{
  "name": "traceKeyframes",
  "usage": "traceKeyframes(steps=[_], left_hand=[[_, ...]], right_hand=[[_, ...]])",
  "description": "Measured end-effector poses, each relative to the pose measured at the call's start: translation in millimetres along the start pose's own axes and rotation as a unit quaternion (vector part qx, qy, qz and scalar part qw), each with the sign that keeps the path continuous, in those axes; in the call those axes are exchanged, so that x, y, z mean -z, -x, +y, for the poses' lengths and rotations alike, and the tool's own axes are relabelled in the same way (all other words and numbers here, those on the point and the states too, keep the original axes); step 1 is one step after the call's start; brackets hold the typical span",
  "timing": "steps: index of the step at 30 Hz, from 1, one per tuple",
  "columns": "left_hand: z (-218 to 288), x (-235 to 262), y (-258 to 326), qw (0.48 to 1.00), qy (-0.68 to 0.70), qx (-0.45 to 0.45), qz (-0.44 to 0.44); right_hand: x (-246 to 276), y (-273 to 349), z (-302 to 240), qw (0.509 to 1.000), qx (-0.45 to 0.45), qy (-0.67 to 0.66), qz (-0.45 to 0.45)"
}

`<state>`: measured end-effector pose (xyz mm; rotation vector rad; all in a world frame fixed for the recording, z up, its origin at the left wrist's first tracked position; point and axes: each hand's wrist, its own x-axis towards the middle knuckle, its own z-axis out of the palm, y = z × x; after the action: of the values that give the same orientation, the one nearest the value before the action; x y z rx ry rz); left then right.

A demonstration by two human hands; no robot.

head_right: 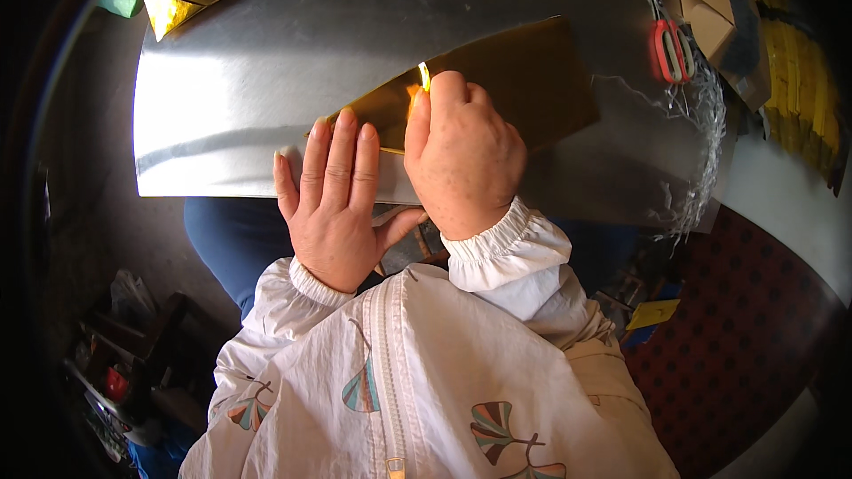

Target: The person folds a gold-colored sheet of paper into a triangular shape by hand on a metal table. They repeatedly crease and adjust the folds to form a compact origami-like object.

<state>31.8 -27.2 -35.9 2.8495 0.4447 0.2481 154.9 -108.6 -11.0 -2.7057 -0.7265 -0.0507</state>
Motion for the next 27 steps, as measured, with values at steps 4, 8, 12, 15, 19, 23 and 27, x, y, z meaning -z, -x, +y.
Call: traceKeyframes(steps=[4, 8, 12, 15, 19, 23, 27], left_hand=[[-1.8, 0.6, 1.7, 1.0, 0.007, -0.012, 0.007], [-4.6, 3.3, 1.7, 0.999, 0.01, -0.031, 0.006], [-4.2, 6.1, 0.4, 0.999, 0.016, -0.04, 0.002], [-3.7, 6.6, 1.2, 0.999, 0.013, -0.047, 0.007], [-3.0, 4.4, 2.9, 0.998, 0.007, -0.055, 0.03], [-4.5, 7.0, 3.2, 0.996, -0.035, -0.071, 0.038], [-5.2, 13.2, 2.9, 0.995, -0.059, -0.079, 0.033]], right_hand=[[-3.8, 9.2, 7.6, 0.996, 0.05, 0.047, 0.049], [-5.8, 19.1, 26.1, 0.994, 0.042, 0.066, 0.073], [10.5, 23.7, 51.2, 0.99, 0.014, 0.127, 0.063], [31.1, 29.1, 62.4, 0.988, 0.021, 0.139, 0.066], [29.3, 56.3, 49.4, 0.971, 0.237, 0.034, 0.022], [7.8, 73.9, 46.0, 0.976, 0.216, 0.013, -0.024], [4.0, 84.8, 60.8, 0.98, 0.196, 0.025, 0.013]])
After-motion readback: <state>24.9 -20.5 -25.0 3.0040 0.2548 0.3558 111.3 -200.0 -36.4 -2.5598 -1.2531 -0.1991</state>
